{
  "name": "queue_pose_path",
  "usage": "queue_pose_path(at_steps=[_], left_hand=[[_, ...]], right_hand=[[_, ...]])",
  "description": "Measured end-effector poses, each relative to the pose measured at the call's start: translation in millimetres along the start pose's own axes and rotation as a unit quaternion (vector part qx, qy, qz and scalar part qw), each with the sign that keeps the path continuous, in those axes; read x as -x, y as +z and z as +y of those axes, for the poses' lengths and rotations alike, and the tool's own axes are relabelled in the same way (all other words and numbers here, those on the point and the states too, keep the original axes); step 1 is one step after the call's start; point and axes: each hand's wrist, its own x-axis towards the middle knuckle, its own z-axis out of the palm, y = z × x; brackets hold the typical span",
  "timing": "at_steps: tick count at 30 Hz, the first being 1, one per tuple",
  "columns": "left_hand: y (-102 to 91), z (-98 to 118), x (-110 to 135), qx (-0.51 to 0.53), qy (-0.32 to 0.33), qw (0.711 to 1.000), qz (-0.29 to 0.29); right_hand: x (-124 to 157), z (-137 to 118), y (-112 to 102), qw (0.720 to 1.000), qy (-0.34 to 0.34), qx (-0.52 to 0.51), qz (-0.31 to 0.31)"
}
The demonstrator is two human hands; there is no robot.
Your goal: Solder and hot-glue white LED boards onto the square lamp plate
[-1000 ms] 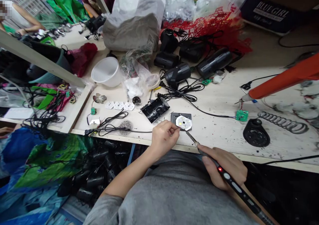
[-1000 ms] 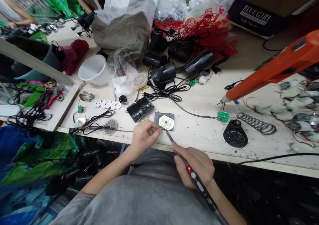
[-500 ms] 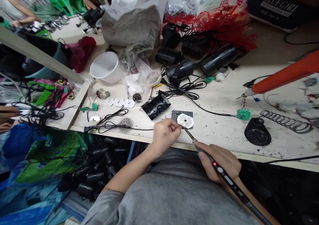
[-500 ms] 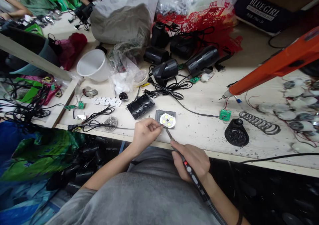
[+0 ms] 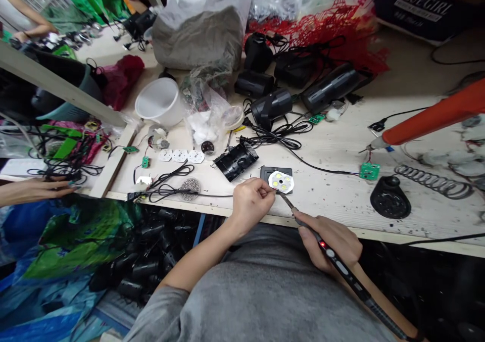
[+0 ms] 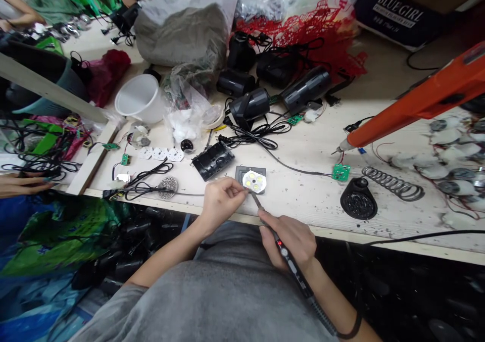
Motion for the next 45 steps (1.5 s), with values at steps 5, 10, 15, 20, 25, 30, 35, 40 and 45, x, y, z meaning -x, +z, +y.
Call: queue_pose_path(at_steps=[5, 10, 15, 20, 25, 30, 35, 40, 45], left_hand=[[0.0, -1.0, -1.1, -0.008, 0.004, 1.0, -0.003], [-1.0, -1.4, -1.1, -0.027, 0.027, 0.999, -0.005], [-1.5, -2.0, -1.5, -0.046, 0.046, 0.998, -0.004], [-1.3, -3.1, -1.3, -0.051, 0.059, 0.997, -0.003], [-1.5, -3.0, -0.9, -0.046, 0.062, 0.997, -0.006], [-2.0, -2.5, -1.0, -0.049, 0.063, 0.997, -0.005], [-0.7, -4.1, -1.2, -0.049, 0.068, 0.996, -0.005], [-6.9, -7.8, 1.4, -0.068, 0.122, 0.99, -0.02], [-23.4, -12.9, 7.4, -0.098, 0.235, 0.965, -0.054]], right_hand=[[-0.6, 3.9, 2.9, 1.0, -0.004, -0.022, 0.009], [0.9, 6.8, 6.8, 1.0, -0.017, -0.02, 0.011], [-1.4, 4.2, 7.9, 1.0, -0.006, -0.017, 0.011], [-9.1, 6.7, 5.2, 0.998, -0.06, -0.005, 0.014], [-17.1, 7.3, 0.7, 0.995, -0.092, 0.007, -0.024], [-14.9, 7.7, 0.2, 0.995, -0.102, 0.0, -0.013], [-3.9, 7.9, -3.6, 0.996, -0.089, 0.008, 0.012], [1.7, 9.2, -8.5, 0.996, -0.083, 0.008, 0.013], [3.6, 9.3, -10.5, 0.997, -0.071, 0.006, 0.009]])
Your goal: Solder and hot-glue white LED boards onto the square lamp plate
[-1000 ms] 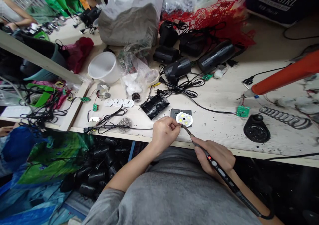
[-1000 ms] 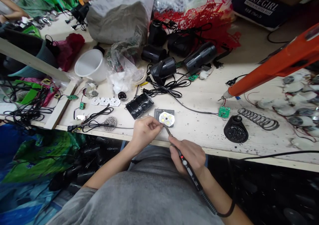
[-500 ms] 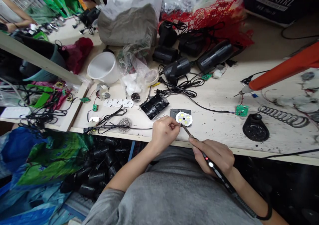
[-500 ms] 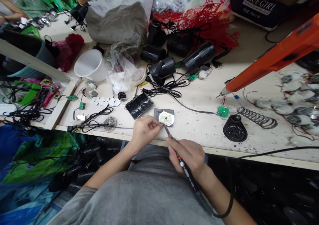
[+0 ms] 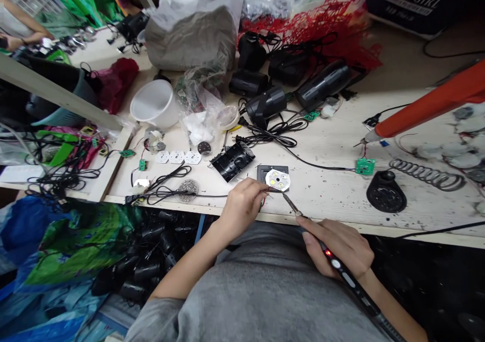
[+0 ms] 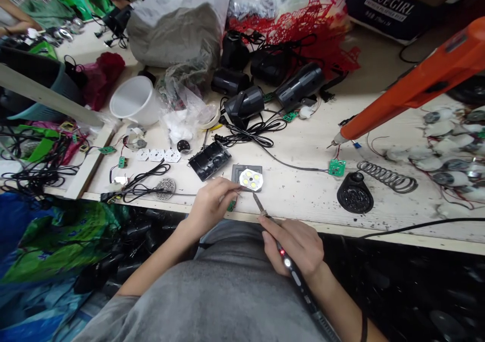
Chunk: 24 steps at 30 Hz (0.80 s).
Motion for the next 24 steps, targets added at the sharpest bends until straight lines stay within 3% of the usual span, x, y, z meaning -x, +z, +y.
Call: queue_pose_path(at_steps=[6, 10, 18, 24], left_hand=[[-5.9, -5.3, 2.1, -0.056, 0.058, 0.995, 0.061], [-0.7, -4.7, -1.0, -0.068, 0.072, 0.993, 0.07], [15.1, 6.2, 0.7, -0.043, 0.024, 0.991, 0.125], [27.1, 5.4, -1.3, -0.053, 0.007, 0.991, 0.12]], right_hand=[[-0.8, -2.8, 0.8, 1.0, 0.005, -0.002, 0.007], [-1.6, -3.6, -0.3, 1.0, 0.004, -0.008, 0.009], [-0.3, -2.8, -0.7, 1.0, 0.002, -0.012, 0.01], [3.4, -0.7, 8.1, 1.0, 0.003, -0.015, 0.015]])
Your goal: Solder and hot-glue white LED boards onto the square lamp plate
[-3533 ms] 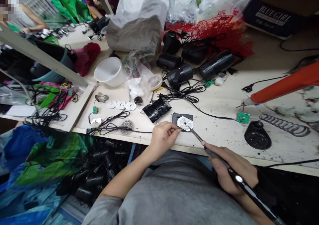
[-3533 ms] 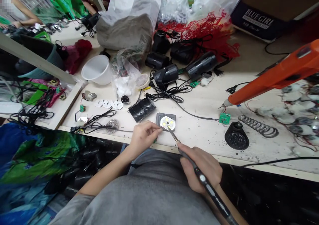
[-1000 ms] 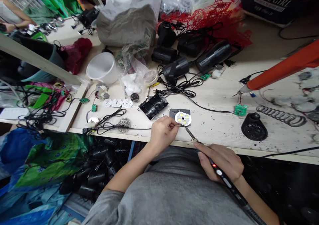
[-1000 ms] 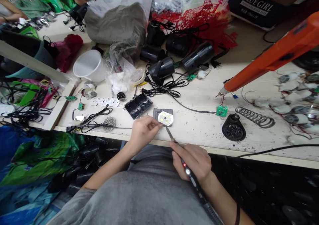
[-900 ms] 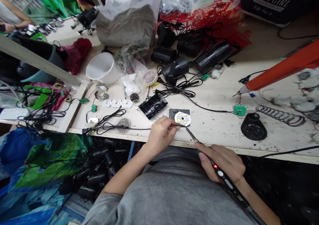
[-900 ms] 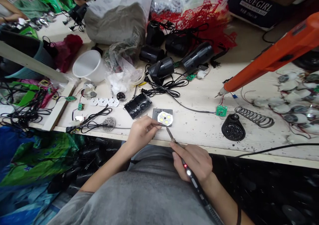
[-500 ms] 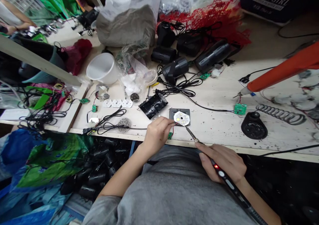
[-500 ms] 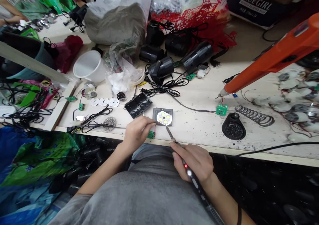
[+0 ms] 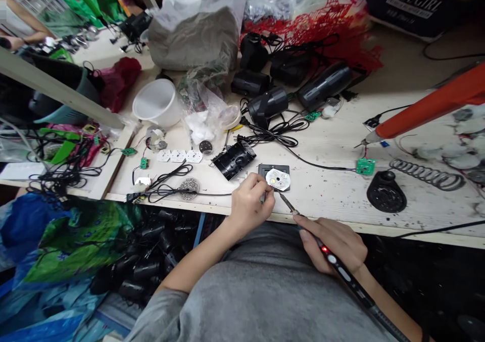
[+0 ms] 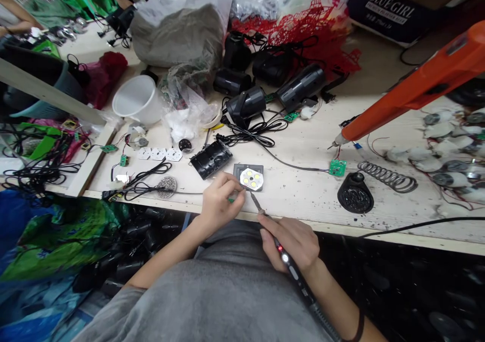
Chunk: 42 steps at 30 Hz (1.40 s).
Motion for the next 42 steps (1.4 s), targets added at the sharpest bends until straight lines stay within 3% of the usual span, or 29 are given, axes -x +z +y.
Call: queue_pose_path(at_steps=[20, 36, 42], left_hand=[[3.0, 0.9, -1.0, -0.052, 0.037, 0.998, 0.007], [4.2, -1.0, 0.3, -0.044, 0.036, 0.998, -0.008], [3.5, -0.4, -0.4, -0.032, 0.045, 0.998, 0.001]], right_hand=[[-1.1, 0.3, 7.5, 0.999, 0.033, 0.015, -0.01], [-15.2, 2.1, 2.3, 0.998, -0.033, 0.029, -0.05], [-5.8, 0.8, -1.1, 1.0, -0.015, 0.022, -0.012]])
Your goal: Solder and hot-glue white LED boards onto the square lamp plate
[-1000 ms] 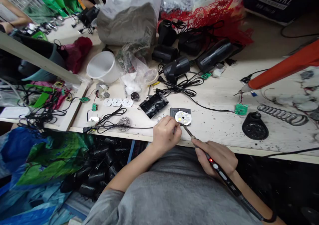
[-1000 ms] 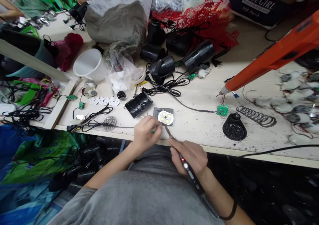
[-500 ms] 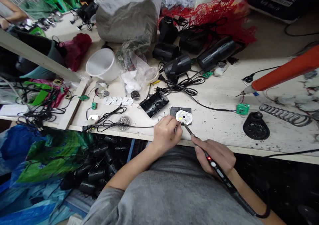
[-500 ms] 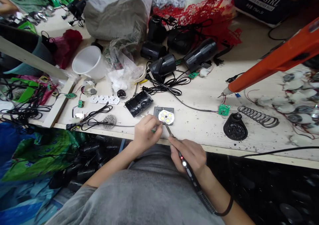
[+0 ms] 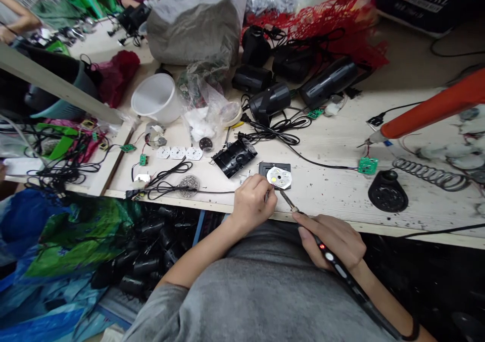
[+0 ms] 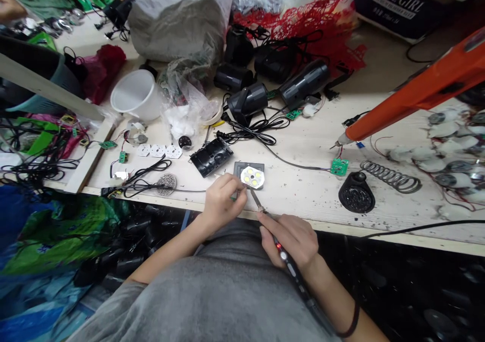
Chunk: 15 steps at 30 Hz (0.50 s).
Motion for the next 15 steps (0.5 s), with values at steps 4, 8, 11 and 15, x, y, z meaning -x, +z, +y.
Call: queue_pose_path(at_steps=[4, 8, 11, 15], left_hand=[[0.6, -0.2, -0.3, -0.002, 0.0, 1.0, 0.002], [1.9, -1.9, 0.4, -0.005, -0.002, 1.0, -0.002], [1.9, -3.6, 1.1, -0.005, 0.003, 1.0, 0.009], [2.2, -6.6, 0.9, 0.01, -0.005, 1.0, 0.006]], right_hand=[[1.6, -2.6, -11.5, 1.0, 0.007, -0.008, 0.009], [5.6, -3.0, -26.4, 0.998, 0.05, 0.013, 0.023], [11.3, 3.4, -41.6, 0.988, 0.1, 0.091, 0.073], [12.4, 28.2, -76.6, 0.917, 0.24, 0.235, 0.216]])
